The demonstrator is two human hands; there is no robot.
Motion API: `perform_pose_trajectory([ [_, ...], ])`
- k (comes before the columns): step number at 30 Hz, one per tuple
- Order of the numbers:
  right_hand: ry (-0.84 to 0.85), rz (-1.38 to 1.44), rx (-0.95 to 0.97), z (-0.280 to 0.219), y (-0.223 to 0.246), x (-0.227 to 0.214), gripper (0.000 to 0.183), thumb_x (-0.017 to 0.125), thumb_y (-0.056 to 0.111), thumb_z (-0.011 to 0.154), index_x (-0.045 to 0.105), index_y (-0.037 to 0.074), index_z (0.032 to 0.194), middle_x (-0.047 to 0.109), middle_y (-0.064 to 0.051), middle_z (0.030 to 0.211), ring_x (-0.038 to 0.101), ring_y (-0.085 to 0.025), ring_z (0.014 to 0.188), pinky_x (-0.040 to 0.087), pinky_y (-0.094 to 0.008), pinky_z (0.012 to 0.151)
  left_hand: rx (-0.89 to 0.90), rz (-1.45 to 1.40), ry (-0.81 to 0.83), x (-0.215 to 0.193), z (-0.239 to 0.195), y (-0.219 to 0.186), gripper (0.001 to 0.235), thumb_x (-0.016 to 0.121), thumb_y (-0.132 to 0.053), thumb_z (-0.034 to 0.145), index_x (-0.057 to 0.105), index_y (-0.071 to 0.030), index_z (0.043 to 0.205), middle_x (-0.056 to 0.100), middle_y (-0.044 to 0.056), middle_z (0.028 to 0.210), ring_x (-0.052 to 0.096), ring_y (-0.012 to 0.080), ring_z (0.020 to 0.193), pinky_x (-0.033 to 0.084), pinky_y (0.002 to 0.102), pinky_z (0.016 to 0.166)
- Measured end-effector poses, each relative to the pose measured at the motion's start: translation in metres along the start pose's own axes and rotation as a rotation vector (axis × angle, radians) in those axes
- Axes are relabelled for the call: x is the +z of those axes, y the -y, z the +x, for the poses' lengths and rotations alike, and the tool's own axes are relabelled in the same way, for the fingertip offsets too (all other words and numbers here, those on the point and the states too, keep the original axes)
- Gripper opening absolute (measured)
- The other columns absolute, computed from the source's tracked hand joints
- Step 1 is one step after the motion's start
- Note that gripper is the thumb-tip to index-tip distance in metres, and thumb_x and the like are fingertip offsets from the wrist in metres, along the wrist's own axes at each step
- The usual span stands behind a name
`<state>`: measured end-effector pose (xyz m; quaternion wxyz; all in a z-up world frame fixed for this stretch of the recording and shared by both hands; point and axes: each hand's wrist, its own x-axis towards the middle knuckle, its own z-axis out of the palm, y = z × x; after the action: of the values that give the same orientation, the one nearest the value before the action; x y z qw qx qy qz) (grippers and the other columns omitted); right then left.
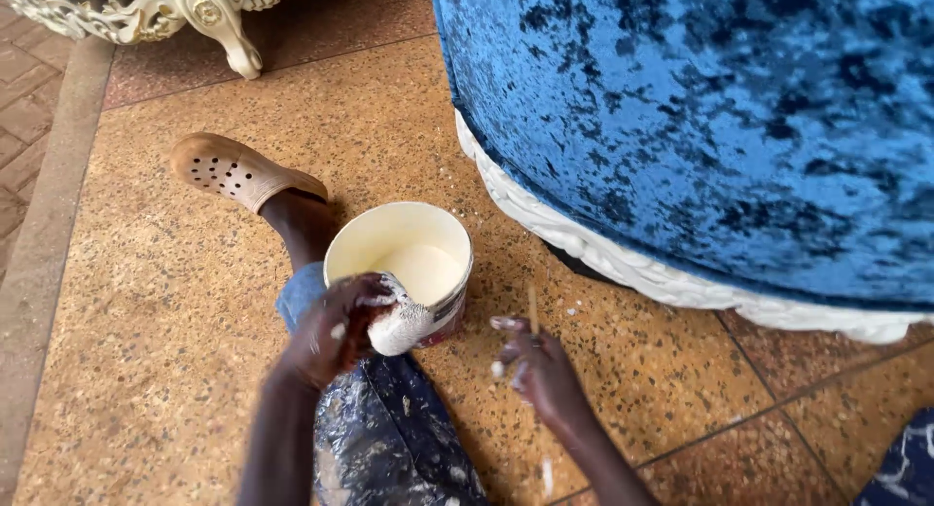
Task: Applying white paint to the ornate wooden frame of a chair
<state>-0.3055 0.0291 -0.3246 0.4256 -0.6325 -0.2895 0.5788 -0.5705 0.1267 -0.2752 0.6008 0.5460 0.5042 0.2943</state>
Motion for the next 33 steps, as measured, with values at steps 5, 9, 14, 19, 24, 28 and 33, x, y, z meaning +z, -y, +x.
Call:
perform_pose_trajectory([
  [5, -0.097, 0.105, 0.028, -0.010, -0.044, -0.086, 0.041, 0.049, 0.030, 0.106, 0.077, 0.004, 0.121, 0.067, -0.015, 0.081, 0.037, -0.013, 0.050, 0.025, -0.029, 0.044, -0.040, -0.995, -0.003, 0.116, -0.015, 0.045, 0.024, 0.069, -0.019, 0.093, 0.058, -0.007, 0.111, 0.055, 0.001, 0.065, 0.040, 0.0056, 0.040, 0.029, 0.023, 0.033],
  [9, -0.230, -0.120, 0.141, -0.056, -0.037, -0.129, 0.040, 0.050, 0.028, 0.105, 0.079, 0.004, 0.122, 0.067, -0.014, 0.085, 0.045, -0.018, 0.055, 0.033, -0.032, 0.050, -0.131, -1.100, 0.089, 0.194, -0.016, 0.052, 0.028, 0.066, -0.019, 0.095, 0.060, -0.008, 0.121, 0.057, 0.003, 0.070, 0.041, 0.0060, 0.046, 0.030, 0.022, 0.037],
  [14, -0.201, -0.595, 0.311, -0.088, -0.031, -0.169, 0.049, 0.044, 0.043, 0.104, 0.073, 0.016, 0.134, 0.075, -0.013, 0.110, 0.065, -0.023, 0.076, 0.052, -0.035, 0.064, -0.163, -1.041, 0.045, 0.252, -0.019, 0.030, 0.022, 0.059, -0.025, 0.106, 0.060, -0.003, 0.101, 0.048, 0.003, 0.065, 0.042, 0.0121, 0.050, 0.033, 0.031, 0.044],
  [19, -0.221, -0.110, 0.244, -0.070, -0.070, -0.220, 0.042, 0.052, 0.026, 0.106, 0.074, -0.005, 0.123, 0.068, -0.021, 0.097, 0.055, -0.026, 0.068, 0.047, -0.040, 0.057, 0.019, -1.091, -0.055, 0.293, 0.007, 0.045, 0.018, 0.068, -0.018, 0.099, 0.062, -0.001, 0.100, 0.056, 0.006, 0.071, 0.053, 0.0157, 0.057, 0.049, 0.033, 0.054],
  [24, -0.201, -0.046, 0.307, -0.103, -0.024, -0.209, 0.041, 0.059, 0.031, 0.100, 0.081, 0.001, 0.116, 0.065, -0.018, 0.089, 0.038, -0.020, 0.054, 0.020, -0.032, 0.045, -0.005, -1.089, -0.223, 0.317, 0.009, 0.033, 0.020, 0.071, -0.019, 0.098, 0.062, -0.001, 0.102, 0.056, 0.007, 0.068, 0.051, 0.0148, 0.049, 0.043, 0.028, 0.041],
  [28, -0.232, -0.292, 0.353, -0.095, -0.011, -0.198, 0.048, 0.045, 0.033, 0.110, 0.077, 0.001, 0.123, 0.071, -0.019, 0.091, 0.052, -0.023, 0.064, 0.038, -0.036, 0.057, 0.044, -0.917, -0.281, 0.327, 0.008, 0.008, 0.035, 0.067, -0.021, 0.097, 0.061, -0.006, 0.128, 0.061, 0.008, 0.073, 0.054, 0.0143, 0.048, 0.032, 0.026, 0.033],
  [33, -0.233, -0.252, 0.219, -0.081, -0.017, -0.204, 0.046, 0.048, 0.032, 0.106, 0.073, 0.003, 0.133, 0.073, -0.018, 0.096, 0.050, -0.020, 0.065, 0.037, -0.034, 0.057, 0.160, -0.750, -0.422, 0.342, 0.021, -0.004, 0.029, 0.069, -0.019, 0.094, 0.070, 0.003, 0.113, 0.066, 0.009, 0.077, 0.053, 0.0142, 0.054, 0.041, 0.029, 0.048],
])
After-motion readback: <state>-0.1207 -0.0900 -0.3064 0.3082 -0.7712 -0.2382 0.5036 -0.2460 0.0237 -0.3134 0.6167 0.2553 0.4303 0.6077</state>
